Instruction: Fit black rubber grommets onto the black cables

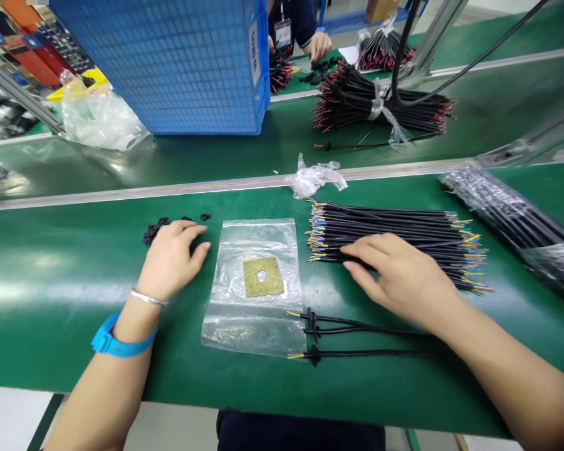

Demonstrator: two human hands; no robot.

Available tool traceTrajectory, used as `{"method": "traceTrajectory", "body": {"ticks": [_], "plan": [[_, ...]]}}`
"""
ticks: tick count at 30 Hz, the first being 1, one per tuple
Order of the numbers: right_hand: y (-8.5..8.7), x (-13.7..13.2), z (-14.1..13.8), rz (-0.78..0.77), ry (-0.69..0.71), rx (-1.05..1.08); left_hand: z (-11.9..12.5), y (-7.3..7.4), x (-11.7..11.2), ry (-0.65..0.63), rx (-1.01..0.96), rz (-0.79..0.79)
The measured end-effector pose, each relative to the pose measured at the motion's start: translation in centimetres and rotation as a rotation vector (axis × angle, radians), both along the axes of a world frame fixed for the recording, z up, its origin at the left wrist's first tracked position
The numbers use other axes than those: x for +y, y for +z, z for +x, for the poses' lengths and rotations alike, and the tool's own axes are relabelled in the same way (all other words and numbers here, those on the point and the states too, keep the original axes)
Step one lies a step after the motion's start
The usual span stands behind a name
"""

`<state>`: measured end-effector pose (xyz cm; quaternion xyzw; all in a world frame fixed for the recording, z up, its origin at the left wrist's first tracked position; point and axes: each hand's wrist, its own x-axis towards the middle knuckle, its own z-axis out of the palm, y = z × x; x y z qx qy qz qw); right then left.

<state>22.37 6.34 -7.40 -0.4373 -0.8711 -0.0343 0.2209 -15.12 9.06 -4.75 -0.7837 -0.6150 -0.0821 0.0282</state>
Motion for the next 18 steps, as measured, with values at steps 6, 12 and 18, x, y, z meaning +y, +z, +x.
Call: {"method": "traceTrajectory", "body": {"ticks": [6, 12, 18], "plan": [[-1.1, 1.0, 0.9, -0.017, -0.084, -0.136, -3.2, -1.1, 2.1, 0.104, 0.174, -0.092], [-0.7, 0.8, 0.9, -0.021, -0.048, -0.145, -2.8, -0.6, 1.7, 0.122, 0.154, -0.105], [0.5, 0.6, 0.6, 0.016, -0.037, -0.074, -2.0, -1.1, 1.5, 0.077, 0.249, -0.038]]}}
